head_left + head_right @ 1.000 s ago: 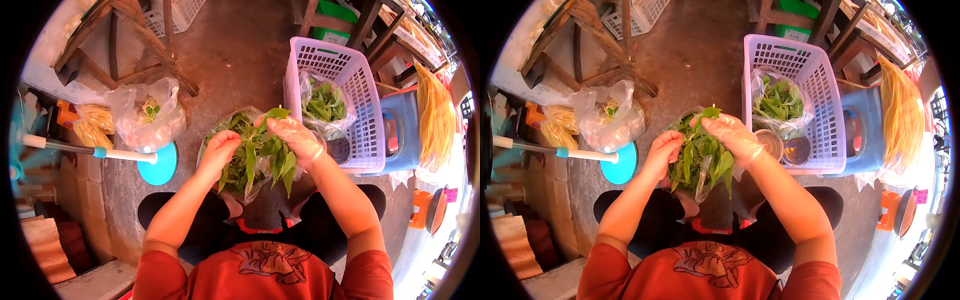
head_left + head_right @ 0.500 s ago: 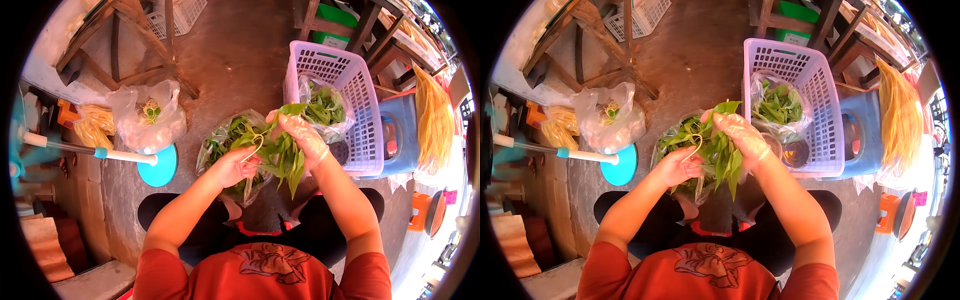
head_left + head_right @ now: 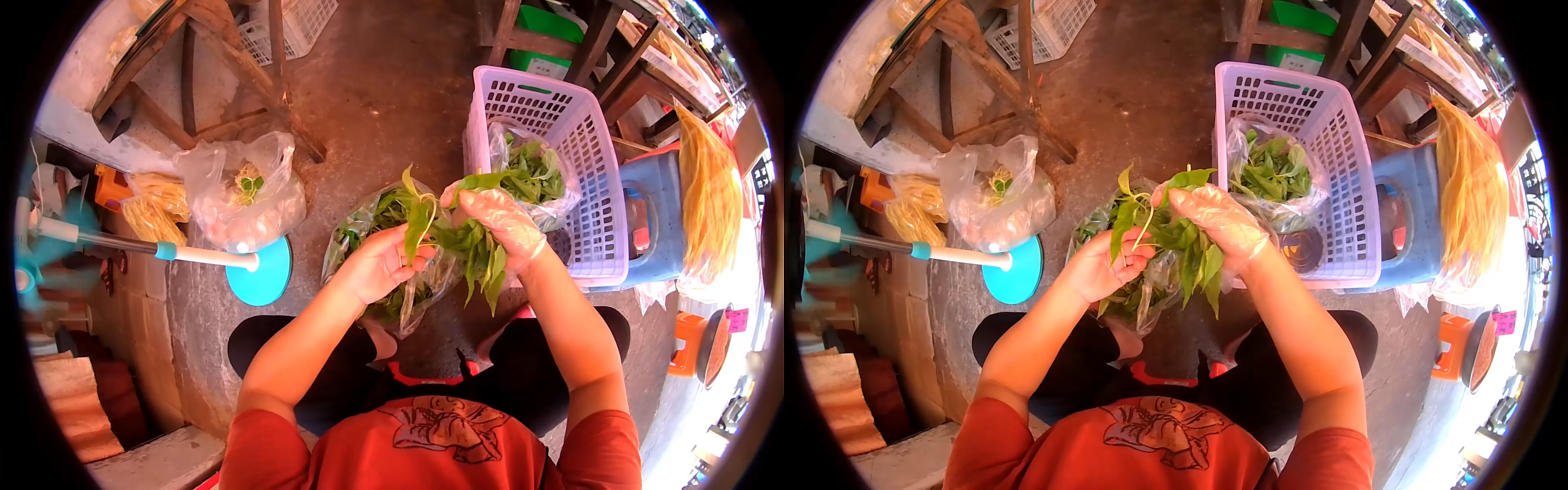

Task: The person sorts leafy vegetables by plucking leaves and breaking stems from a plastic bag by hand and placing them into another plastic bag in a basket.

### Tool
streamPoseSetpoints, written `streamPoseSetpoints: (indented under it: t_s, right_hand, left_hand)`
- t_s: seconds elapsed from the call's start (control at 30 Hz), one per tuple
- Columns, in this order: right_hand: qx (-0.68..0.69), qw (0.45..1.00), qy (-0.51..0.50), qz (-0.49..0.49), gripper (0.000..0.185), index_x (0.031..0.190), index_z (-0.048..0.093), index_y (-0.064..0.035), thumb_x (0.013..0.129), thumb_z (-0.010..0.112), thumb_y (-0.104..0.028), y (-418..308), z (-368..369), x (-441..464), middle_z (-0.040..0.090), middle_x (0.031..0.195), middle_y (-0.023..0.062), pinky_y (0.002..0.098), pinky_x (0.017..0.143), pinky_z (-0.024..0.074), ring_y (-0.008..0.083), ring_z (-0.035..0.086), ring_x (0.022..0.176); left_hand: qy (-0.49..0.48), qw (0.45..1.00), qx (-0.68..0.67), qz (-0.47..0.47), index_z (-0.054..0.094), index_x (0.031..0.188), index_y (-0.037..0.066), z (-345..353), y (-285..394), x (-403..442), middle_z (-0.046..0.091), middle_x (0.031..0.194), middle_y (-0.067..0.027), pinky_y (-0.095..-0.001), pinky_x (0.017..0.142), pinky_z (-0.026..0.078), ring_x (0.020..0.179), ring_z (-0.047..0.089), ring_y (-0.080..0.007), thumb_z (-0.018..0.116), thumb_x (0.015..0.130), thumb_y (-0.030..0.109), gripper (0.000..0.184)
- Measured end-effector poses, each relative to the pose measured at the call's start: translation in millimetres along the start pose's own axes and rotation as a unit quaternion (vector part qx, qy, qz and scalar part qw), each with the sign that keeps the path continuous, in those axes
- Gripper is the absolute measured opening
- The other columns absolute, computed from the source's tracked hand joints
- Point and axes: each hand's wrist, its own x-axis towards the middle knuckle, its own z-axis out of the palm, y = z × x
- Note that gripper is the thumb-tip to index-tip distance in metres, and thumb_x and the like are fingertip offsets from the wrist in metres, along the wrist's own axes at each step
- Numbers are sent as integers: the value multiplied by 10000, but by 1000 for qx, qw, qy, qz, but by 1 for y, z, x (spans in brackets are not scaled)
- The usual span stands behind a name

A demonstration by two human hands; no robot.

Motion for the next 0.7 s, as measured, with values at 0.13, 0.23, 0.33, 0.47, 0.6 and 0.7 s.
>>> streamPoseSetpoints:
  t_s: [0.13, 0.23, 0.33, 0.47, 0.6, 0.7]
  right_hand:
    - [0, 1000, -9, 5, 319, 1006, 588, -59, 849, 658, -327, 1, 7, 0, 555, 716, 7, 246, 637, 449, 102, 532, 688]
    - [20, 1000, -6, 8, 295, 1019, 605, -66, 854, 653, -305, 1, 7, 0, 572, 817, 9, 253, 701, 433, 100, 526, 774]
    - [37, 997, 62, -16, 264, 1054, 635, -82, 865, 638, -266, -5, -11, 2, 611, 1024, 5, 266, 867, 398, 94, 516, 974]
    - [98, 977, 165, -92, 255, 1080, 637, -83, 860, 645, -213, -20, -22, 1, 630, 1082, 4, 265, 879, 424, 100, 538, 1014]
    - [-169, 968, 119, -143, 208, 1024, 664, -64, 875, 635, -206, -12, -13, 0, 639, 1012, 5, 221, 805, 452, 86, 559, 936]
    - [-222, 967, 92, -79, 212, 1024, 658, -27, 872, 636, -172, 12, 12, 4, 644, 933, 18, 235, 774, 455, 78, 548, 868]
  left_hand:
    - [36, 997, 65, 24, 591, 991, 78, -6, -10, 3, 651, 850, -81, -206, 539, 425, 701, 590, -136, 644, 849, 137, 163]
    - [62, 994, 57, 68, 588, 947, 72, -6, -9, 3, 652, 839, -82, -200, 537, 433, 684, 587, -132, 642, 845, 97, 119]
    - [112, 981, 65, 144, 590, 905, 68, -17, 6, 2, 653, 822, -74, -199, 546, 447, 664, 579, -124, 637, 834, 37, 91]
    - [180, 876, 285, 345, 595, 916, 47, -16, 16, -4, 638, 807, -50, -189, 597, 448, 702, 567, -75, 637, 823, -3, 114]
    - [264, 722, 484, 418, 600, 881, 9, 8, 15, -13, 609, 789, -4, -181, 624, 433, 715, 535, -36, 624, 831, -5, 58]
    - [241, 714, 488, 440, 605, 855, -2, 18, 4, -14, 597, 782, 15, -186, 615, 424, 699, 517, -30, 626, 832, 6, 32]
